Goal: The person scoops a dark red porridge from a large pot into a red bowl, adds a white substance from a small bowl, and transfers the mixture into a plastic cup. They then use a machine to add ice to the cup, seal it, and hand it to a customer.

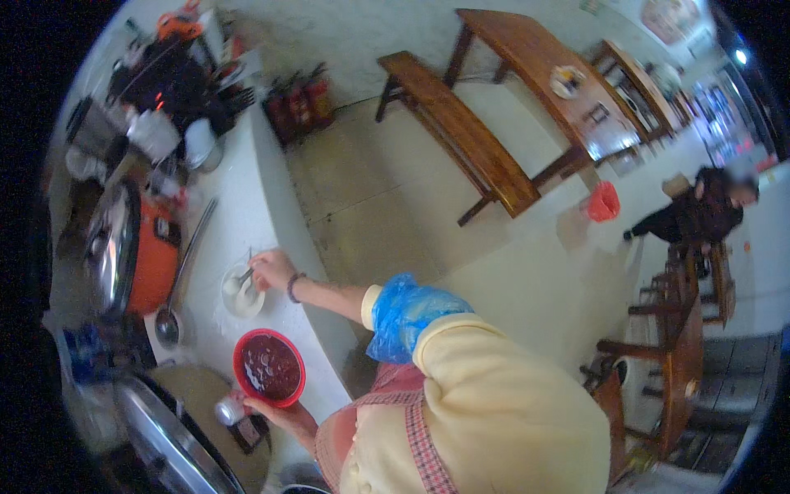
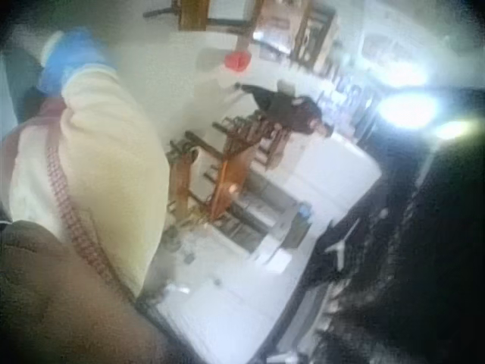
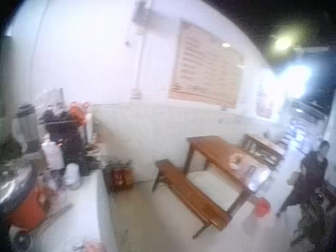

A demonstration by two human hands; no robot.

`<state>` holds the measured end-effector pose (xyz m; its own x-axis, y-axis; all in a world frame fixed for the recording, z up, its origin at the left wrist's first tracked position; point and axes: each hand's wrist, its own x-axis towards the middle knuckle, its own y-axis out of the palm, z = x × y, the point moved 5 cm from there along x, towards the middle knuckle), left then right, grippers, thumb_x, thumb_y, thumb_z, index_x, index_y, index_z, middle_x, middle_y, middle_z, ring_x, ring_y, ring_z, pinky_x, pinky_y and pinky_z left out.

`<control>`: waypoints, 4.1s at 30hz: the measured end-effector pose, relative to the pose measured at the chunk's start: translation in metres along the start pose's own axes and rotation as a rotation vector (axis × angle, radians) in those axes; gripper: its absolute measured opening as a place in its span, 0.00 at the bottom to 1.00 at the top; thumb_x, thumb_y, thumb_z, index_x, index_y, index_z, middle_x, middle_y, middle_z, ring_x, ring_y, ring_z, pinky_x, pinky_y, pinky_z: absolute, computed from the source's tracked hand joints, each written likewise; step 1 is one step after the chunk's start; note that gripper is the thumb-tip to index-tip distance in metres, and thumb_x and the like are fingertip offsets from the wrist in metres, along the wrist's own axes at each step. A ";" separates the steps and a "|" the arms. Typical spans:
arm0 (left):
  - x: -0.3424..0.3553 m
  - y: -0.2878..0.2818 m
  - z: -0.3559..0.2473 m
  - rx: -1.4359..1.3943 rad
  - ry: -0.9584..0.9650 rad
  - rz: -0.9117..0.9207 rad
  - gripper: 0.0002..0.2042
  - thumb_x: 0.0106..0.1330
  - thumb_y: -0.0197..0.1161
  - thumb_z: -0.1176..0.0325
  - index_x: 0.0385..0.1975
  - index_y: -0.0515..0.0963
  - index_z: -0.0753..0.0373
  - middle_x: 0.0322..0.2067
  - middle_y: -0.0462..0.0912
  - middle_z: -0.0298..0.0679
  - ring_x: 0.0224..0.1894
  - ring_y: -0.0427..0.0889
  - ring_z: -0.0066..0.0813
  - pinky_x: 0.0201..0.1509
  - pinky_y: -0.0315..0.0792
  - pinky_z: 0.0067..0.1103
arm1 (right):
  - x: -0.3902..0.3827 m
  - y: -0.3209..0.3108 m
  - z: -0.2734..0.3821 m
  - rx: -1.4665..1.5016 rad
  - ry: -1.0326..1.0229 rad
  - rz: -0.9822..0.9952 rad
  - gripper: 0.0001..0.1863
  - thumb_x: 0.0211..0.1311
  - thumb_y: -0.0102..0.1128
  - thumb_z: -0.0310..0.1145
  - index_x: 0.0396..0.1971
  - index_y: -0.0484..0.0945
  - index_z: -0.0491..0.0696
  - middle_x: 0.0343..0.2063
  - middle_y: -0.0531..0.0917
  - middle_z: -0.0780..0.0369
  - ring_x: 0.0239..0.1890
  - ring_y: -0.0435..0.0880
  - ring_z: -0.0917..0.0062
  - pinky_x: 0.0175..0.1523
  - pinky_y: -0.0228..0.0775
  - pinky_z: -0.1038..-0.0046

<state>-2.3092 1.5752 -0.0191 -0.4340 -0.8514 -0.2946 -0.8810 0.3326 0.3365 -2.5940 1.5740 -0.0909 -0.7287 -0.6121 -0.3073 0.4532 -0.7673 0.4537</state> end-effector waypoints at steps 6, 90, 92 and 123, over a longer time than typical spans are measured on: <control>0.028 0.003 0.001 0.004 -0.027 0.099 0.36 0.71 0.39 0.34 0.66 0.63 0.59 0.64 0.67 0.42 0.64 0.67 0.38 0.69 0.62 0.37 | -0.032 0.008 0.052 0.029 -0.147 0.018 0.14 0.66 0.50 0.29 0.43 0.80 0.37 0.24 0.84 0.58 0.20 0.84 0.77 0.25 0.76 0.77; 0.055 -0.010 0.026 -0.067 -0.145 0.083 0.33 0.75 0.39 0.40 0.67 0.62 0.61 0.65 0.68 0.39 0.66 0.68 0.34 0.70 0.60 0.34 | -0.021 0.003 -0.012 -0.308 0.014 -0.137 0.16 0.68 0.50 0.30 0.50 0.79 0.39 0.34 0.85 0.55 0.22 0.84 0.76 0.31 0.78 0.76; 0.053 -0.008 0.024 -0.109 -0.152 0.052 0.32 0.75 0.43 0.42 0.65 0.63 0.65 0.64 0.68 0.40 0.65 0.68 0.32 0.69 0.60 0.32 | -0.023 -0.003 -0.008 -0.140 0.077 -0.197 0.15 0.68 0.51 0.30 0.50 0.78 0.39 0.35 0.84 0.54 0.22 0.84 0.76 0.31 0.78 0.76; 0.043 -0.013 0.023 -0.105 -0.128 0.042 0.31 0.76 0.43 0.45 0.63 0.66 0.68 0.60 0.72 0.42 0.61 0.71 0.32 0.67 0.63 0.30 | -0.034 -0.022 -0.013 -0.224 0.035 -0.233 0.14 0.68 0.51 0.29 0.48 0.79 0.40 0.31 0.85 0.56 0.22 0.84 0.76 0.31 0.79 0.75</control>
<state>-2.3207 1.5432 -0.0571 -0.4963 -0.7770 -0.3872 -0.8399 0.3167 0.4408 -2.5728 1.6088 -0.1010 -0.8095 -0.4184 -0.4118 0.3811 -0.9081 0.1736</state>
